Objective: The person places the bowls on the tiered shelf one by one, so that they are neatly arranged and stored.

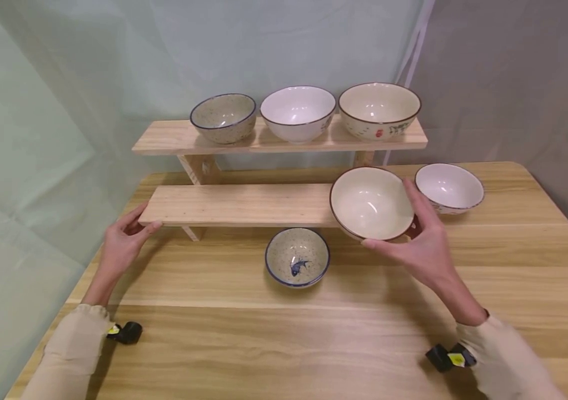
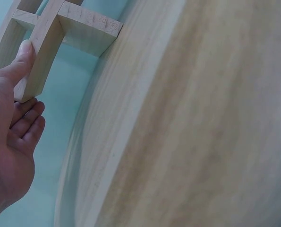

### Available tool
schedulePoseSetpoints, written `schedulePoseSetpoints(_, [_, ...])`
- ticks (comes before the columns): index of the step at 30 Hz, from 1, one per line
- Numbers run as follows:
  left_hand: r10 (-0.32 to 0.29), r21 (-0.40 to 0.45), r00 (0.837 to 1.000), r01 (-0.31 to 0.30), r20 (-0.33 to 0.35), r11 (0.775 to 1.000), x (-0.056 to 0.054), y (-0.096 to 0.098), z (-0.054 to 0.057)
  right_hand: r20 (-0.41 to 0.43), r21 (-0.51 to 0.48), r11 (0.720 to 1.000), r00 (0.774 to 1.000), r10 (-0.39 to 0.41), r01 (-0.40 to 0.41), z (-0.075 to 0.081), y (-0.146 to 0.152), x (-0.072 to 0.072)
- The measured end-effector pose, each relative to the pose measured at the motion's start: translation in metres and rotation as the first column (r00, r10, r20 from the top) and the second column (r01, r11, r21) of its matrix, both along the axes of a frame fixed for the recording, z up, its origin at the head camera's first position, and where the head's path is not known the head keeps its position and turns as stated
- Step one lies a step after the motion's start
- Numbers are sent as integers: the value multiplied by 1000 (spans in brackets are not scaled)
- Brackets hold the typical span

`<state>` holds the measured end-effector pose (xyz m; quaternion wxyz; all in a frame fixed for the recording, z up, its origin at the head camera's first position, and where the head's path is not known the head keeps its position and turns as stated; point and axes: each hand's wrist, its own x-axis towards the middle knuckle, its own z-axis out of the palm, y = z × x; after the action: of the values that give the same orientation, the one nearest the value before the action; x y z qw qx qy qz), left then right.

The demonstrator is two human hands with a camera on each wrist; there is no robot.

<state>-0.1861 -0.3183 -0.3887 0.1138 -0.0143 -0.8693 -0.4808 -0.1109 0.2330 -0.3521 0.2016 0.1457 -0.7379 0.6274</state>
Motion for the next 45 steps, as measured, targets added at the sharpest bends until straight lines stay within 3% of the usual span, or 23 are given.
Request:
schedulePoseSetpoints(7, [11,1,1000,-11,8,1000,1,0,0,10,-79,995,998,56,-55,2,-10,-5])
schedulePoseSetpoints(15, [17,1,1000,-17,11,1000,0,0,1,28,18,999,999,37,-37,7,-22,-8])
schedulePoseSetpoints(30, [11,-1,1000,-11,-5,1000,0,0,2,30,-25,991,991,134,-133,8,-52,-18])
schedulePoseSetpoints(39, [11,-5,1000,-11,-14,1000,1,0,1,82,62,988,987,137,-143,4,-63,-23])
schedulePoseSetpoints(45, [12,-13,1000,-12,-16,1000,1,0,0,78,68,984,984,158,-163,1,-70,-30])
